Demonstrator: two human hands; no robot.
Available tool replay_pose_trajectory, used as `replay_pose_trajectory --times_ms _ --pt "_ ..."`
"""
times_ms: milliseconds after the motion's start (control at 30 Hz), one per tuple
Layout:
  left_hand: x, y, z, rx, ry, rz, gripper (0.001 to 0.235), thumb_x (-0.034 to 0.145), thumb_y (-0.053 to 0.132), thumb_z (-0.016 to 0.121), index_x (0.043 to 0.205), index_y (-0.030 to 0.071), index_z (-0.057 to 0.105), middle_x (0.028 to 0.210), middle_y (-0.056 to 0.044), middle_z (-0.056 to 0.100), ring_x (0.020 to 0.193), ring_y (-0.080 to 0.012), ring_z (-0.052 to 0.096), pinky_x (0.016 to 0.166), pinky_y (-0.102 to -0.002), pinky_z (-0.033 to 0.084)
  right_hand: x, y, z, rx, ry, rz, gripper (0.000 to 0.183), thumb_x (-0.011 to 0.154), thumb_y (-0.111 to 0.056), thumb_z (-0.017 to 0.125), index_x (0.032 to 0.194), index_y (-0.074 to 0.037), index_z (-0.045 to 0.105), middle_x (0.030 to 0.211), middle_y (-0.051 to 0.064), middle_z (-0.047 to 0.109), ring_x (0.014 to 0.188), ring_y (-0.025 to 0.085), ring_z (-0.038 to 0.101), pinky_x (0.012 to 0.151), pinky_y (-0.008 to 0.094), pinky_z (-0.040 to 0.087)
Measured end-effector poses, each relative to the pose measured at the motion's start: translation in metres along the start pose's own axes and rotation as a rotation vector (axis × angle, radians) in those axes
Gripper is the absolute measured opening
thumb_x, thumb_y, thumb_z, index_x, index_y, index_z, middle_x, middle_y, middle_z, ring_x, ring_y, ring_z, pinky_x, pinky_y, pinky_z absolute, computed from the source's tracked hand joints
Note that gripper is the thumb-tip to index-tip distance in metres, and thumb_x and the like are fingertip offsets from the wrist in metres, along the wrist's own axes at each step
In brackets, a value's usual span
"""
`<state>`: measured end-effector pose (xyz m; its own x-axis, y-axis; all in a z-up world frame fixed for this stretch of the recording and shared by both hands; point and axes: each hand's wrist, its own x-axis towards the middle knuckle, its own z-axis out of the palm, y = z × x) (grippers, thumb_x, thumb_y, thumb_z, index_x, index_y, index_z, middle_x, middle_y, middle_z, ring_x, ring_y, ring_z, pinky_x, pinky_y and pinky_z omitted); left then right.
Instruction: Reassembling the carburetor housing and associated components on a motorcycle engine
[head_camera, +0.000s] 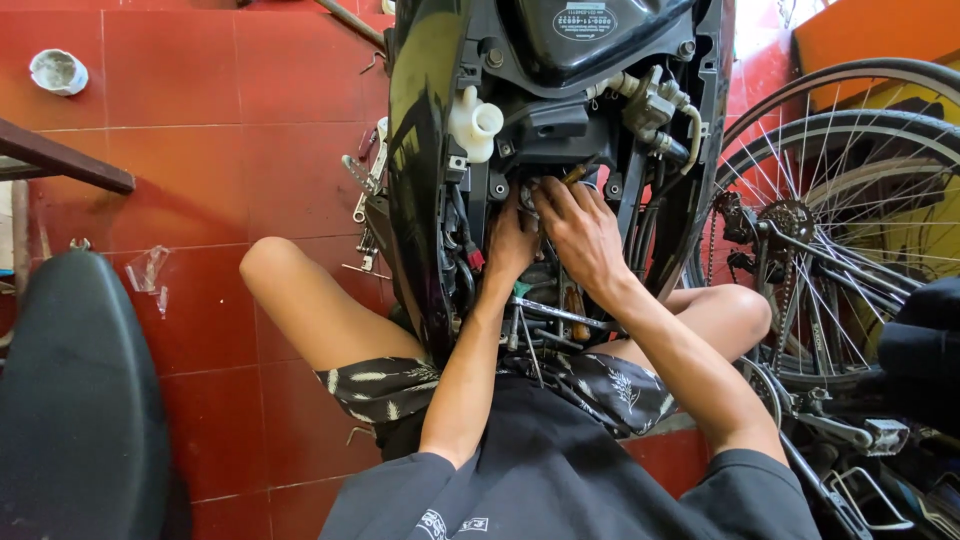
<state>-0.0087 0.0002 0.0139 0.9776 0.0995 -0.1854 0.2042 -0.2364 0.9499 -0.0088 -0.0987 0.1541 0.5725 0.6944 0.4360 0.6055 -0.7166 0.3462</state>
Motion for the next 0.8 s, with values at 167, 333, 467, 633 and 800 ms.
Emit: replay_pose_trajectory --times_ms 167,333,467,633,800 --pt "0.004 -0.01 0.003 0.013 0.007 0.02 0.064 0.092 0.015 0.052 0.154 0.007 0.039 0.126 -0.027 0.067 0.117 -0.0457 0.064 0.101 -0.058 0.05 0.004 -0.001 -0.002 0.02 -0.007 0.002 0.021 0.097 -0.008 0.061 0.113 -0.016 0.072 0.111 0.006 0.066 0.092 0.022 0.065 0.085 0.033 0.054" --pt "-0.013 0.011 -0.009 -0.038 0.006 0.05 0.067 0.09 0.015 0.053 0.155 0.01 0.038 0.122 -0.026 0.069 0.105 -0.0428 0.071 0.094 -0.057 0.056 0.007 -0.001 -0.015 0.028 -0.001 0.056 0.024 0.098 -0.009 0.059 0.119 -0.017 0.068 0.108 0.005 0.065 0.093 0.022 0.065 0.077 0.031 0.055" --pt "-0.011 0.01 -0.012 -0.092 0.007 0.041 0.065 0.091 0.021 0.053 0.153 0.009 0.039 0.084 -0.02 0.074 0.063 -0.031 0.074 0.071 -0.049 0.063 -0.006 0.01 -0.033 0.385 0.051 0.158 0.021 0.101 -0.009 0.062 0.12 -0.011 0.071 0.109 0.011 0.071 0.098 0.029 0.073 0.079 0.037 0.059" --pt "-0.019 0.025 -0.02 -0.095 0.046 0.138 0.058 0.094 0.021 0.052 0.15 0.006 0.046 0.059 -0.008 0.069 0.062 -0.0302 0.074 0.059 -0.048 0.059 -0.047 0.03 -0.011 1.425 0.185 0.847 0.017 0.096 -0.002 0.075 0.111 0.005 0.072 0.074 0.013 0.067 0.046 0.016 0.065 0.035 0.024 0.047" --pt "-0.042 0.065 -0.041 -0.088 0.019 0.244 0.039 0.101 0.028 0.05 0.13 0.007 0.067 0.085 -0.012 0.076 0.08 -0.0319 0.074 0.069 -0.045 0.059 -0.038 0.028 -0.014 1.561 0.237 0.851 0.021 0.097 -0.001 0.069 0.114 0.012 0.069 0.056 0.014 0.058 0.038 0.013 0.055 0.036 0.024 0.044"
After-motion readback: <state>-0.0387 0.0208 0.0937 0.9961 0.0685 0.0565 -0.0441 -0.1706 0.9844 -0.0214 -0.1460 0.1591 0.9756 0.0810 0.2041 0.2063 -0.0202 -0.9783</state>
